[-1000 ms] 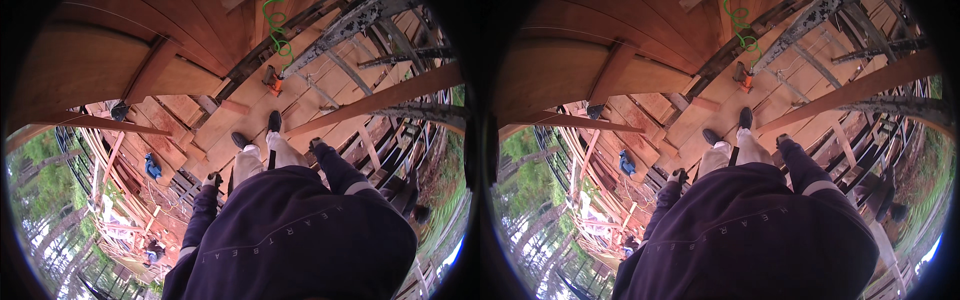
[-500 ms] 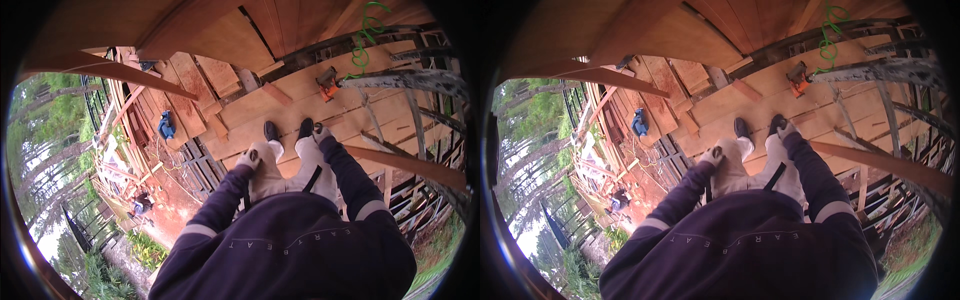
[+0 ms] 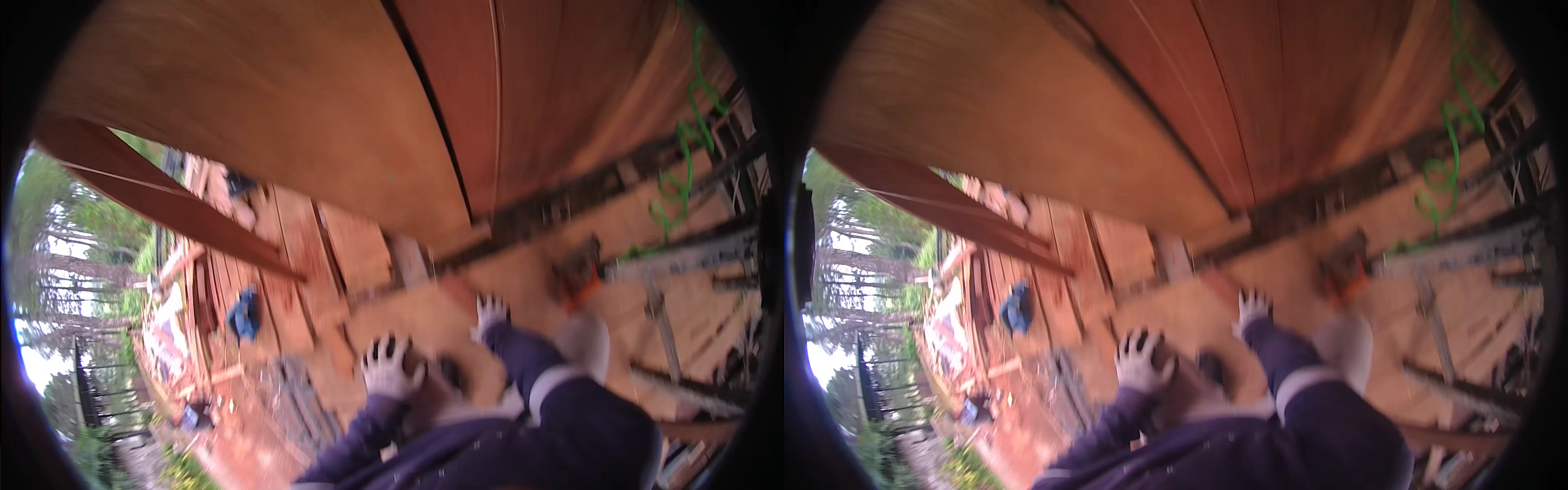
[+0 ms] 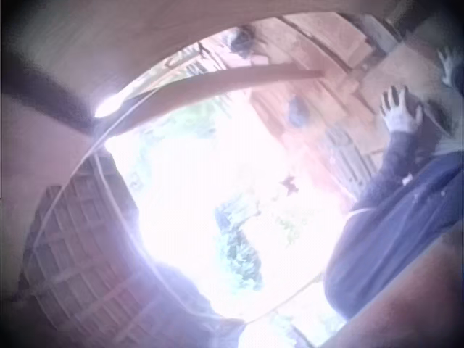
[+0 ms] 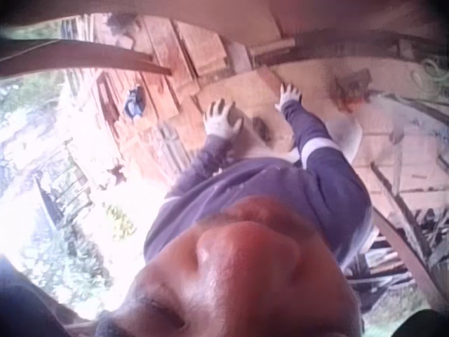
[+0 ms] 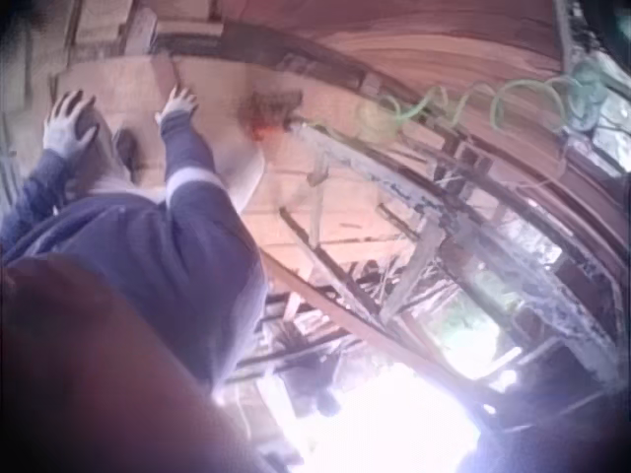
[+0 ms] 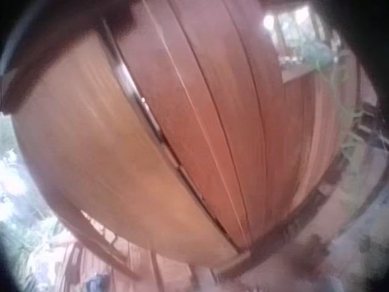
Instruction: The person installs wooden planks onto a curved wooden wall using a pneumatic nail gun. They repeatedly position planks, align them, and fasten them in place while working on scaffolding.
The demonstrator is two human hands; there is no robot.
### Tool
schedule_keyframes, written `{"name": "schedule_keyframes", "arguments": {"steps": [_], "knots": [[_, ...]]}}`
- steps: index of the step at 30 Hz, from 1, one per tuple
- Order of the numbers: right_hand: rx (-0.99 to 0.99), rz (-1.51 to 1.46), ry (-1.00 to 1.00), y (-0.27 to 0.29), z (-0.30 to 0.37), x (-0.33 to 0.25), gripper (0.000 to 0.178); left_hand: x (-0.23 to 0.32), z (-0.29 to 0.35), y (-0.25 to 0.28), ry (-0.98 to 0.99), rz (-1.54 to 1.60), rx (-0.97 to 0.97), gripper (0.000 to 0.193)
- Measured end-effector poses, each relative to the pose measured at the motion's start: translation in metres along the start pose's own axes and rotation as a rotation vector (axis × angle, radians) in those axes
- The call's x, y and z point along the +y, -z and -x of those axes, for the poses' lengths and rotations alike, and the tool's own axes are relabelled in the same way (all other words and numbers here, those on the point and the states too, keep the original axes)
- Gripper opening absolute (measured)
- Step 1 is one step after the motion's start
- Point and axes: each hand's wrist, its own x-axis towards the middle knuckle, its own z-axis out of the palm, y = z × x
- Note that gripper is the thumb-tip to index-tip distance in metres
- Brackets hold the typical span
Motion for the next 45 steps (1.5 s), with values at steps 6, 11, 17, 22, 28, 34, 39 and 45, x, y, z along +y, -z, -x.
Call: {"name": "schedule_keyframes", "arguments": {"steps": [6, 11, 17, 22, 28, 34, 39, 45], "knots": [[-0.129, 0.07, -0.028, -0.015, -0.031, -0.005, 0.101, 0.019, -0.021, -0.006, -0.048, 0.011, 0.053, 0.062], [-0.338, -0.173, 0.046, -0.005, -0.04, 0.017, 0.072, -0.004, -0.055, -0.005, -0.258, 0.262, 0.106, 0.049], [-0.667, -1.418, -0.546, 0.088, -0.012, 0.011, 0.029, 0.076, -0.068, 0.221, -0.802, 0.369, 0.804, 0.041], [0.093, -1.673, 0.219, 0.241, 0.116, 0.011, 0.05, 0.13, -0.058, 0.382, -1.026, 0.081, 1.384, 0.052], [1.126, -1.104, 0.721, 0.418, 0.167, -0.003, 0.065, 0.16, -0.091, 0.445, -0.66, -0.436, 1.446, 0.079], [1.13, -1.156, 0.861, 0.5, 0.104, -0.045, 0.06, 0.155, -0.111, 0.468, -0.612, -0.436, 1.443, 0.083], [1.1, -1.217, 1.209, 0.536, 0.143, -0.064, 0.058, 0.158, -0.117, 0.464, -0.558, -0.384, 1.421, 0.082], [0.475, -1.606, 0.98, 0.562, 0.091, -0.053, 0.03, 0.16, -0.117, 0.464, -0.566, -0.361, 1.418, 0.079]]}}
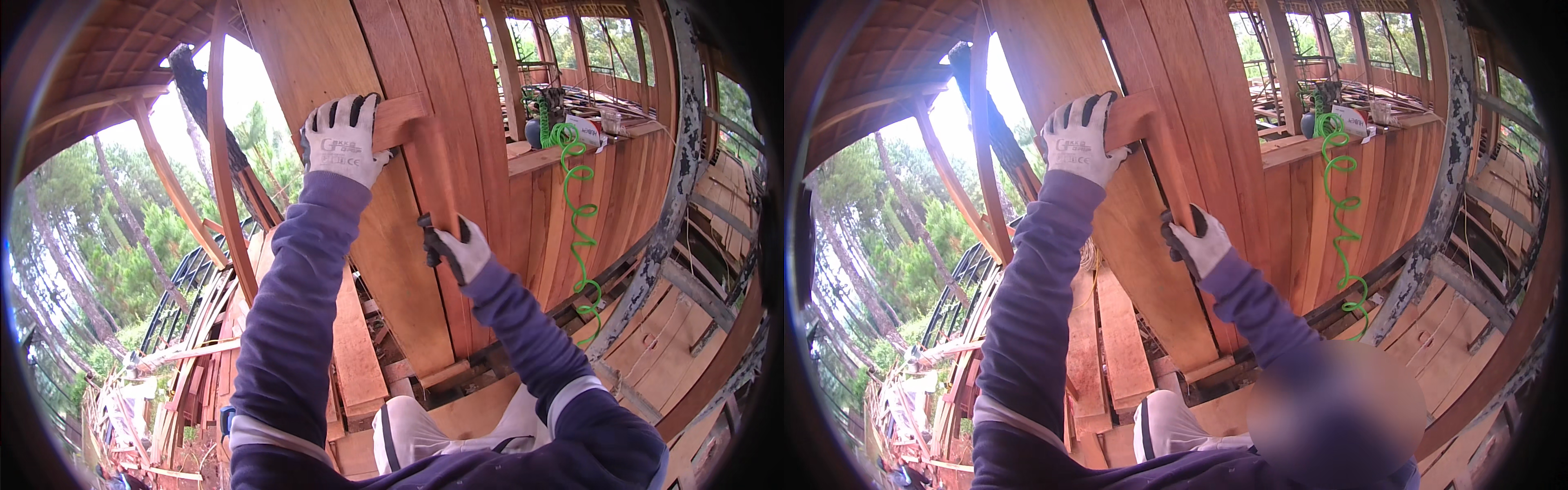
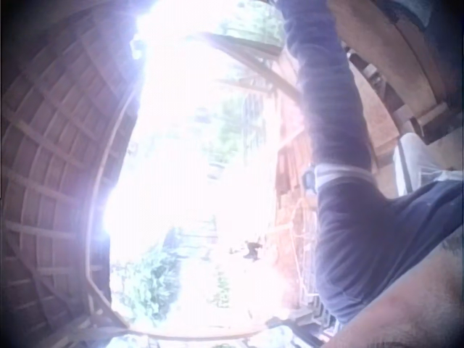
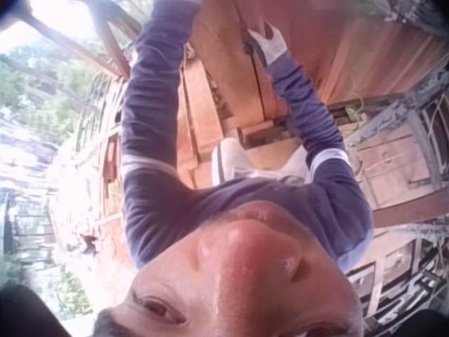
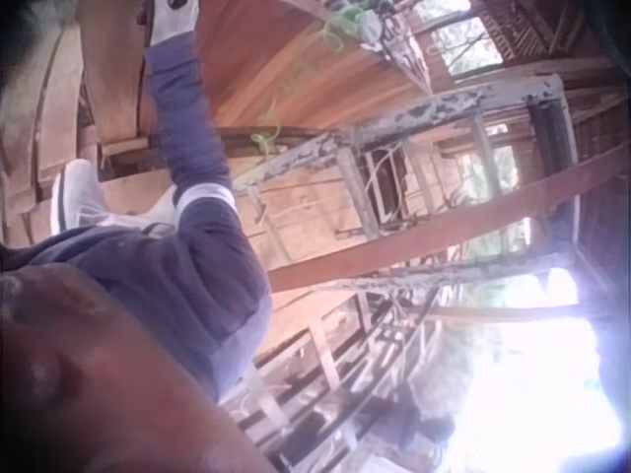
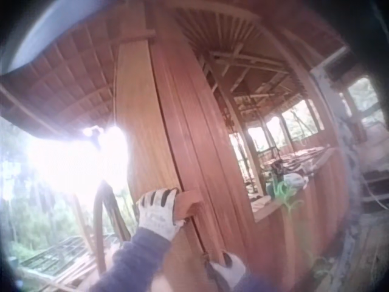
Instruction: The person installs wooden planks onto a curved wooden wall using a pneumatic nail gun. They repeatedly position planks, align them, and fasten them in place while working on scaffolding.
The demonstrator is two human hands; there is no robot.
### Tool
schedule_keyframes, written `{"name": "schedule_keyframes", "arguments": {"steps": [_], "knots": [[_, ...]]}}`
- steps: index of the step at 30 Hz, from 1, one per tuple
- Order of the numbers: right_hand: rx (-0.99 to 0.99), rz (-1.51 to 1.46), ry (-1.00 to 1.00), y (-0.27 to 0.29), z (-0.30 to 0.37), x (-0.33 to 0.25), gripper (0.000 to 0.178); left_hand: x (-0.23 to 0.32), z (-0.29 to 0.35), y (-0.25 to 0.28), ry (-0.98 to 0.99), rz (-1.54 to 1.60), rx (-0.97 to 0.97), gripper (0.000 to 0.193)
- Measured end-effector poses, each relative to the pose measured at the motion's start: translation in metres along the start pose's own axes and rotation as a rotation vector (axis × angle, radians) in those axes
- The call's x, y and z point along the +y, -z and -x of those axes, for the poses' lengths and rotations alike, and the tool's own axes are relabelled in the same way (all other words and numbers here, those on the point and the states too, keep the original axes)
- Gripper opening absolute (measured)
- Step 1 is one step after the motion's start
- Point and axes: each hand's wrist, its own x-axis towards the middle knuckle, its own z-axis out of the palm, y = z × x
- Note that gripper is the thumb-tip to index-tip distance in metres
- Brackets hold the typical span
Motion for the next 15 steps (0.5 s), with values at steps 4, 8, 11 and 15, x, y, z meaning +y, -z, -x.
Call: {"name": "schedule_keyframes", "arguments": {"steps": [4, 8, 11, 15], "knots": [[0.203, 0.84, 0.668, -0.012, 0.072, -0.038, 0.034, -0.004, 0.002, 0.001, -0.001, 0.007, 0.009, 0.078], [0.099, 0.738, 1.132, -0.029, 0.051, -0.042, 0.04, 0.002, -0.005, 0.001, 0.011, 0.03, 0.006, 0.081], [0.089, 0.419, 0.314, -0.01, 0.011, -0.008, 0.02, -0.003, 0.0, 0.006, 0.012, 0.008, -0.017, 0.081], [0.239, 0.843, 0.721, -0.007, 0.042, -0.01, 0.011, -0.005, 0.003, 0.0, 0.01, 0.031, -0.033, 0.082]]}}
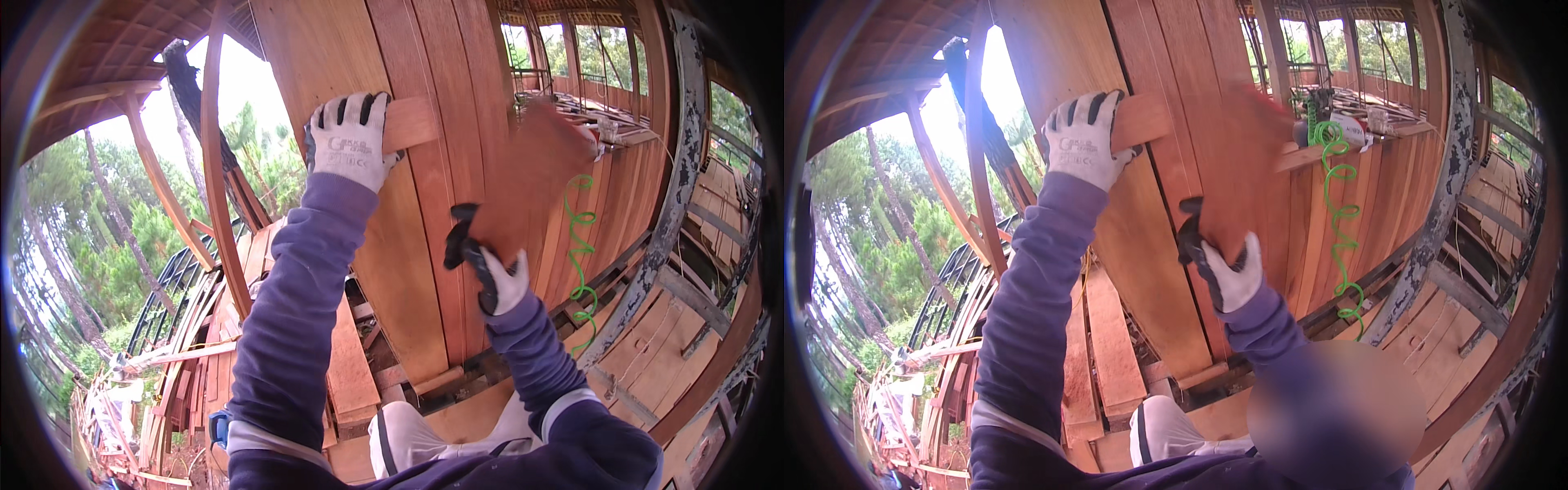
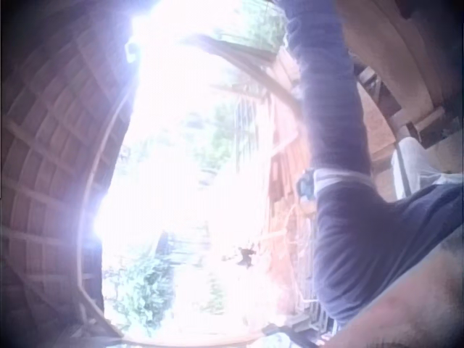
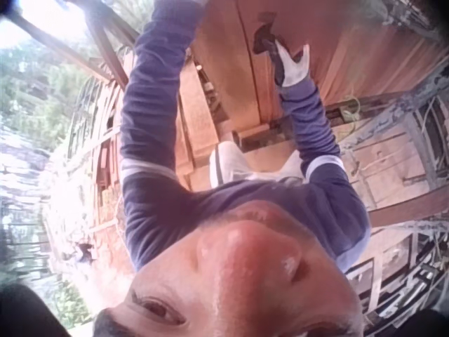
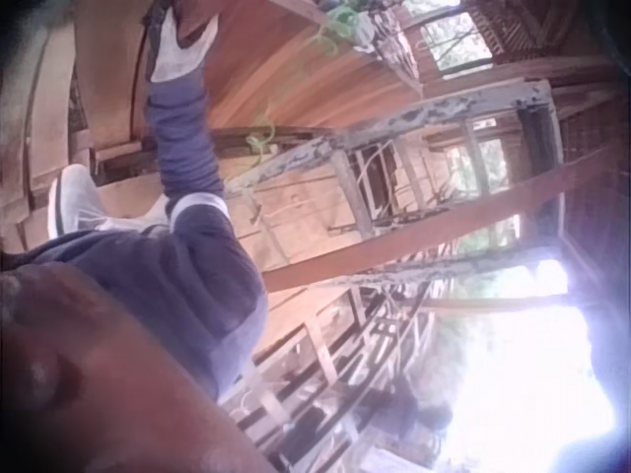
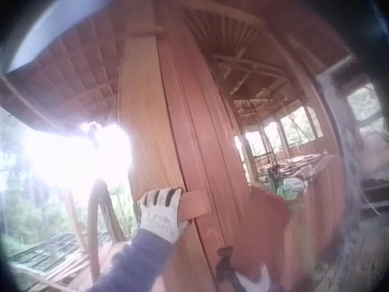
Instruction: The person installs wooden planks onto a curved wooden wall using a pneumatic nail gun. They repeatedly position planks, align them, and fasten them in place while working on scaffolding.
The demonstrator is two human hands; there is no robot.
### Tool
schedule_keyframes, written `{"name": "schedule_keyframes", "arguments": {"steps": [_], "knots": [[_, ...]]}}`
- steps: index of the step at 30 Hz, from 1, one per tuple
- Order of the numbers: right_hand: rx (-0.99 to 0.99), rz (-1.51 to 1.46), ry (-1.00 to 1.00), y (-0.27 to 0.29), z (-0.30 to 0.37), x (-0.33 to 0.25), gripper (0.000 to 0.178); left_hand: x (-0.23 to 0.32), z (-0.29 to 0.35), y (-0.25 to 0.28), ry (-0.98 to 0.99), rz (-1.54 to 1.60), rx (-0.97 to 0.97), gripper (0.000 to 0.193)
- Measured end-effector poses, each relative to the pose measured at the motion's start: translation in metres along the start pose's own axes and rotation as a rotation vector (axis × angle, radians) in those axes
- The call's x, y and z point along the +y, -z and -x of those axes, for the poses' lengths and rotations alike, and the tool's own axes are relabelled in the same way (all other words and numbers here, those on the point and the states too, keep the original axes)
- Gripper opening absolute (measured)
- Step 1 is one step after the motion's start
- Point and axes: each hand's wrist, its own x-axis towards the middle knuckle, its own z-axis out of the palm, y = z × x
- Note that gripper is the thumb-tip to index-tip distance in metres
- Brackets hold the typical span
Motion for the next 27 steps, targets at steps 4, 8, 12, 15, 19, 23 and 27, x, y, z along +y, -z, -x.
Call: {"name": "schedule_keyframes", "arguments": {"steps": [4, 8, 12, 15, 19, 23, 27], "knots": [[0.202, -0.261, -0.345, -0.01, -0.011, -0.052, 0.01, 0.001, -0.001, 0.0, 0.006, -0.028, 0.008, 0.082], [-0.247, -0.807, -0.809, -0.023, -0.013, 0.026, 0.026, 0.0, -0.001, 0.003, -0.018, -0.021, 0.05, 0.082], [0.014, -0.514, -0.194, 0.007, 0.009, -0.022, 0.029, 0.004, 0.0, -0.005, 0.001, -0.047, 0.017, 0.082], [0.021, -0.348, 0.202, 0.006, -0.009, -0.025, 0.035, 0.008, -0.006, -0.001, 0.023, -0.045, 0.014, 0.081], [-0.163, -0.514, -0.321, -0.012, 0.0, 0.004, 0.036, 0.002, -0.002, 0.004, -0.012, -0.026, 0.011, 0.082], [-0.026, -0.781, -0.601, 0.006, 0.004, 0.002, 0.036, 0.0, 0.002, -0.006, -0.008, -0.026, 0.028, 0.082], [0.035, -0.354, -0.606, 0.04, -0.019, 0.02, 0.027, 0.002, -0.002, 0.001, -0.018, 0.008, 0.047, 0.083]]}}
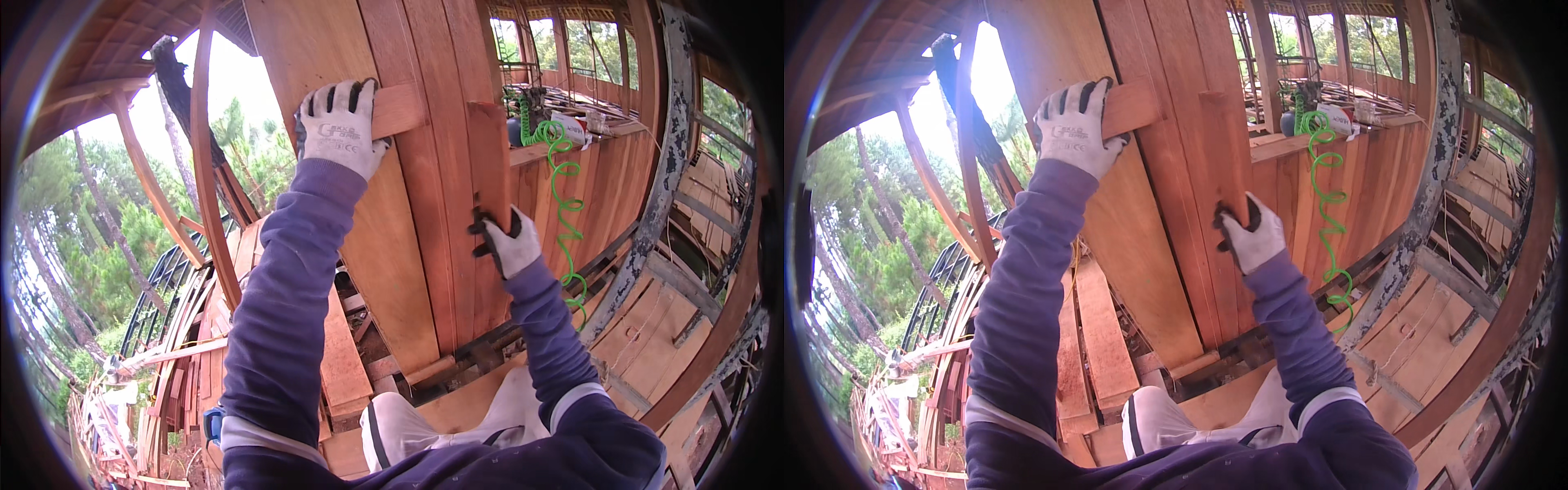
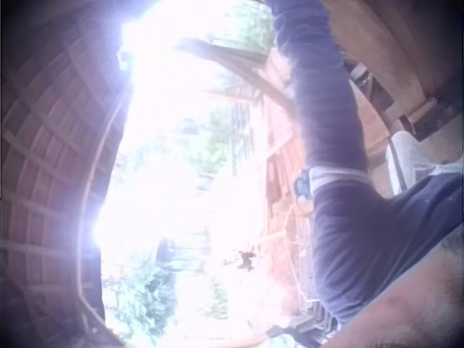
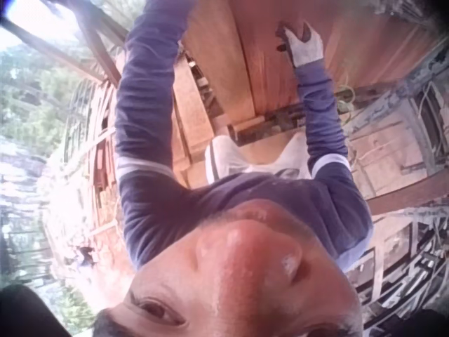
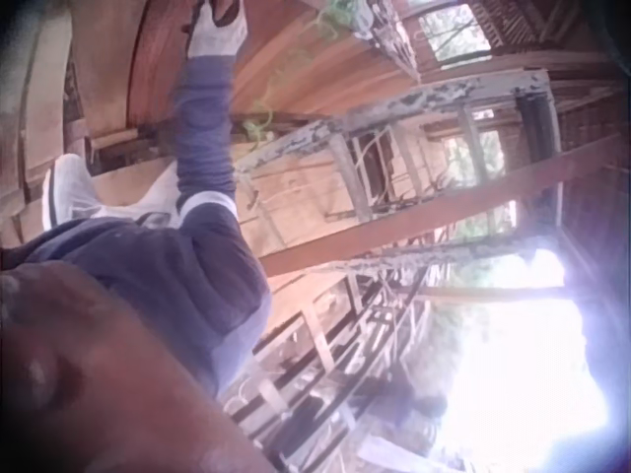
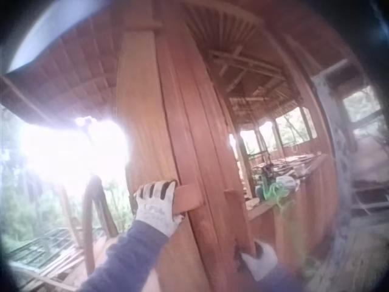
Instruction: The person installs wooden planks onto a curved wooden wall using a pneumatic nail gun. They repeatedly position planks, align them, and fasten them in place while working on scaffolding.
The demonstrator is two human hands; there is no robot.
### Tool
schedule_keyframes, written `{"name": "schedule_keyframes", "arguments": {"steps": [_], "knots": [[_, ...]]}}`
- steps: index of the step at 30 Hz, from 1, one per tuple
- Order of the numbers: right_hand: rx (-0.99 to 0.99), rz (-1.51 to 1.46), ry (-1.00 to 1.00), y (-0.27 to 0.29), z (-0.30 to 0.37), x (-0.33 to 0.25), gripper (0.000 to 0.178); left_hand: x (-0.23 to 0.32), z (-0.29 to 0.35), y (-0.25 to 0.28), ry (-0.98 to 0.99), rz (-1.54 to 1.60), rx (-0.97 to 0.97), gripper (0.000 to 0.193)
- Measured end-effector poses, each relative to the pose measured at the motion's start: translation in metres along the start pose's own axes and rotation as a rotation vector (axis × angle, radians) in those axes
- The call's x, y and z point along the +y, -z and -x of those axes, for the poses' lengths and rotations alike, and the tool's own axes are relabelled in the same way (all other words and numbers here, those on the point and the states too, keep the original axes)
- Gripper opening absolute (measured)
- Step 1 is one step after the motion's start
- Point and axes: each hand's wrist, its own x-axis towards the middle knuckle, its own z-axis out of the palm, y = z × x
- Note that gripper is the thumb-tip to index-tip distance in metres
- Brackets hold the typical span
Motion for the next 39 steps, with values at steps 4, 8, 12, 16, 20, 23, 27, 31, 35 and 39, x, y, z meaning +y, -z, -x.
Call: {"name": "schedule_keyframes", "arguments": {"steps": [4, 8, 12, 16, 20, 23, 27, 31, 35, 39], "knots": [[0.087, 0.197, 0.188, 0.011, -0.006, -0.013, 0.031, 0.0, 0.005, 0.011, -0.001, 0.063, 0.003, 0.089], [0.079, 0.101, 0.103, 0.004, 0.005, -0.029, 0.037, 0.051, 0.015, -0.014, 0.128, 0.051, 0.067, 0.101], [0.046, 0.044, 0.144, -0.005, 0.007, -0.025, 0.042, 0.058, 0.013, -0.021, 0.196, 0.017, 0.019, 0.103], [0.124, 0.241, 0.356, -0.008, 0.003, -0.022, 0.052, 0.05, 0.015, -0.02, 0.162, -0.041, 0.008, 0.095], [0.239, 0.264, 0.633, -0.035, -0.022, -0.008, 0.067, 0.043, 0.016, -0.02, 0.142, 0.005, 0.044, 0.093], [0.327, 0.714, 0.722, -0.051, -0.042, -0.036, 0.073, 0.044, 0.017, -0.025, 0.132, 0.001, 0.038, 0.093], [0.738, 0.725, 0.965, -0.053, -0.032, -0.058, 0.082, 0.042, 0.018, -0.023, 0.135, 0.005, 0.009, 0.093], [0.674, 0.272, 1.13, -0.075, -0.029, -0.059, 0.079, 0.04, 0.018, -0.025, 0.114, 0.025, 0.039, 0.093], [0.298, 0.946, 0.622, -0.082, -0.061, -0.057, 0.075, 0.039, 0.023, -0.02, 0.083, 0.043, 0.024, 0.095], [0.521, 0.599, 1.037, -0.067, -0.051, -0.072, 0.072, 0.035, 0.016, -0.024, 0.083, 0.019, 0.059, 0.094]]}}
